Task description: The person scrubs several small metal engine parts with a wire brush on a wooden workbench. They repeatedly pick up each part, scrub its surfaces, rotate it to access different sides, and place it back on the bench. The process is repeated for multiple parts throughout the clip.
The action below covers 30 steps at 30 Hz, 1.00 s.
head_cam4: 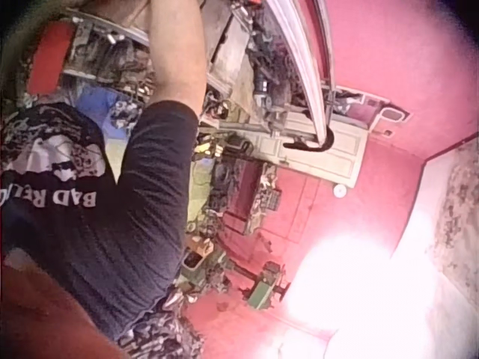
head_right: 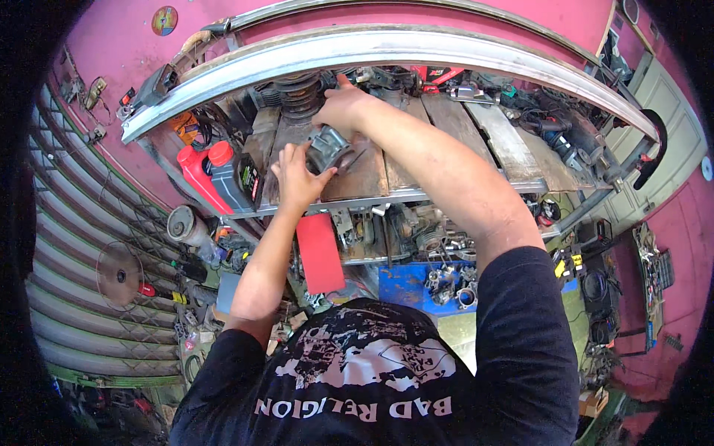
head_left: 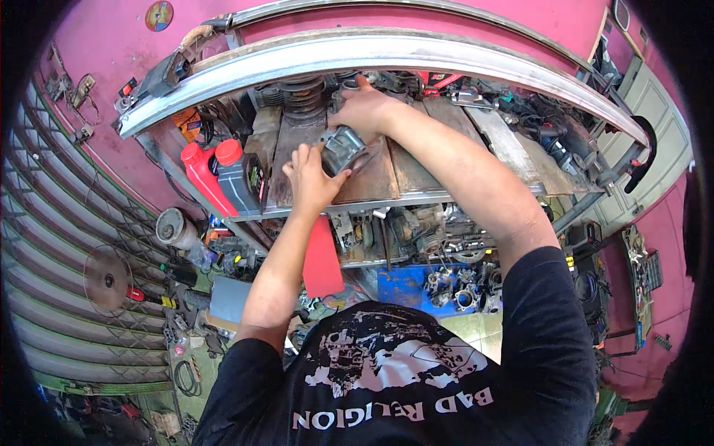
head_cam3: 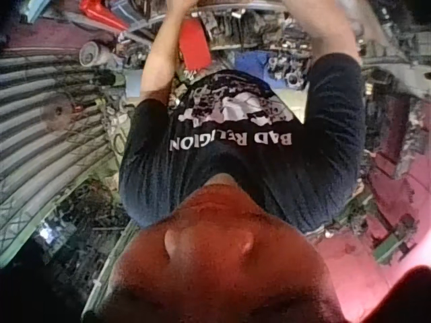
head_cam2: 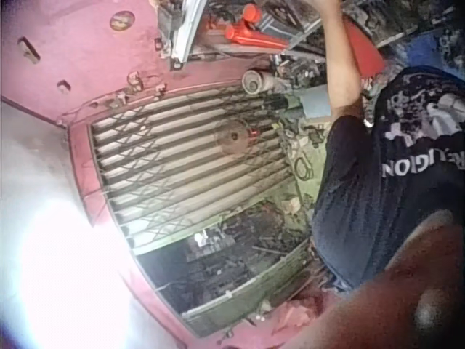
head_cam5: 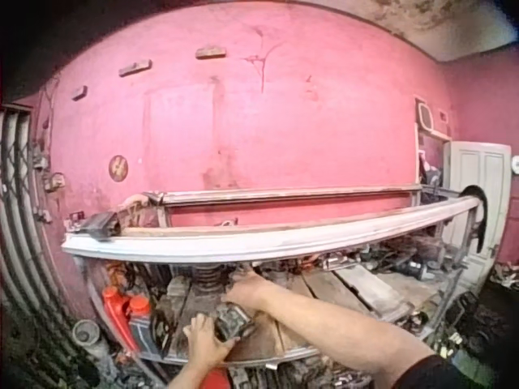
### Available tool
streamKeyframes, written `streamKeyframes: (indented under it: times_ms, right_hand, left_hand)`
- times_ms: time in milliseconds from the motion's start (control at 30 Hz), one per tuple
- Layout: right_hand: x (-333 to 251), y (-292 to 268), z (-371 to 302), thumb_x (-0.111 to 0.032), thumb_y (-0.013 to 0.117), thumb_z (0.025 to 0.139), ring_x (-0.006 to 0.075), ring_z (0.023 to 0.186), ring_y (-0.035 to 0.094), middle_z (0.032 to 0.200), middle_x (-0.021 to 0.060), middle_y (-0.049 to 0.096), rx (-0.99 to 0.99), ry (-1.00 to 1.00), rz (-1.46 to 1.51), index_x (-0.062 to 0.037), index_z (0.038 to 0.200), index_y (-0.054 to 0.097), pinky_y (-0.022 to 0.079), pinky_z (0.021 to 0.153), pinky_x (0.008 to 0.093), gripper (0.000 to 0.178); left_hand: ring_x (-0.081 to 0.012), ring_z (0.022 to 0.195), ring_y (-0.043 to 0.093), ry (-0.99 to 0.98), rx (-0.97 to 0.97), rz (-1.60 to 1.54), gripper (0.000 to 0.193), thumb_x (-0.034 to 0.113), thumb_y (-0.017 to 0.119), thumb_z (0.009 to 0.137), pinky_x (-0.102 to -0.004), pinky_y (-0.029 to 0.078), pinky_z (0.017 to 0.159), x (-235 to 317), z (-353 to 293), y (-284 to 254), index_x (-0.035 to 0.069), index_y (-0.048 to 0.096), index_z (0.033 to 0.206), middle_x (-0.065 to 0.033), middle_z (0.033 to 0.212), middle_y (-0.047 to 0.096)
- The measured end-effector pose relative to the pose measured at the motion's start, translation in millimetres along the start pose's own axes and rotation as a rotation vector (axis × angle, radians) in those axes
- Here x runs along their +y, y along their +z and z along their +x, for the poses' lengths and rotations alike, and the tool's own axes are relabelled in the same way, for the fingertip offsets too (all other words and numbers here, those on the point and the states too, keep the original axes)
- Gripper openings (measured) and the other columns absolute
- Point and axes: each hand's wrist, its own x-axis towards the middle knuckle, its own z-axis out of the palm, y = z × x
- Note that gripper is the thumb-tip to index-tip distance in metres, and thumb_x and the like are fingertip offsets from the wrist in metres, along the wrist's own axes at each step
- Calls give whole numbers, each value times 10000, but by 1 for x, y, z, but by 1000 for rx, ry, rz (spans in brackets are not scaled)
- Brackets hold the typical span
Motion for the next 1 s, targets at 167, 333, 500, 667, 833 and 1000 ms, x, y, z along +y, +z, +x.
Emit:
streamKeyframes:
  times_ms: [167, 333, 500, 667, 833, 1000]
  right_hand:
    - [-11, 41, -7, -256, 832, 773, 279, 1207, 590, 1079, 0, 732, 345, 6, 100, -266, 1282, 640, 299, 1111, 687, 544]
    - [-52, 107, 6, -226, 852, 774, 282, 1213, 563, 1087, 20, 714, 609, 45, 170, -300, 1298, 665, 306, 1090, 705, 561]
    - [-94, 154, 14, -208, 708, 866, 242, 1186, 574, 1149, 8, 677, 908, 62, 63, -309, 1201, 698, 360, 1028, 691, 349]
    - [-132, 182, 30, -209, 612, 927, 223, 1178, 579, 1171, -2, 666, 992, 169, 51, -342, 1223, 690, 367, 1008, 649, 333]
    - [-152, 184, 38, -177, 618, 915, 211, 1166, 585, 1208, -3, 678, 974, 285, 89, -336, 1223, 686, 369, 1005, 618, 353]
    - [-169, 177, 38, -147, 663, 864, 212, 1176, 591, 1269, 20, 686, 958, 369, 71, -305, 1212, 692, 377, 996, 594, 383]
  left_hand:
    - [-295, 1100, 529, 223, 70, 194, 776, 292, 948, 625, -474, 378, 907, -22, -1, -35, 108, 636, 1311, -70, 1120, 552]
    - [-266, 1060, 538, 345, 5, 302, 775, 230, 922, 652, -445, 401, 888, -48, -21, -52, 131, 622, 1359, -46, 1111, 566]
    - [-246, 1055, 544, 422, 93, 371, 695, 197, 789, 780, -433, 423, 891, -88, -60, -30, 146, 603, 1447, -14, 1213, 606]
    - [-238, 1001, 537, 455, 194, 376, 636, 161, 709, 852, -415, 440, 838, -114, -84, -21, 157, 609, 1480, 5, 1238, 633]
    - [-239, 878, 572, 395, 125, 367, 723, 84, 678, 833, -373, 504, 792, -117, -85, -23, 151, 543, 1540, -45, 1338, 635]
    - [-276, 882, 658, 215, 112, 255, 766, 82, 720, 830, -370, 613, 744, -96, -101, -16, 101, 488, 1559, -95, 1436, 591]
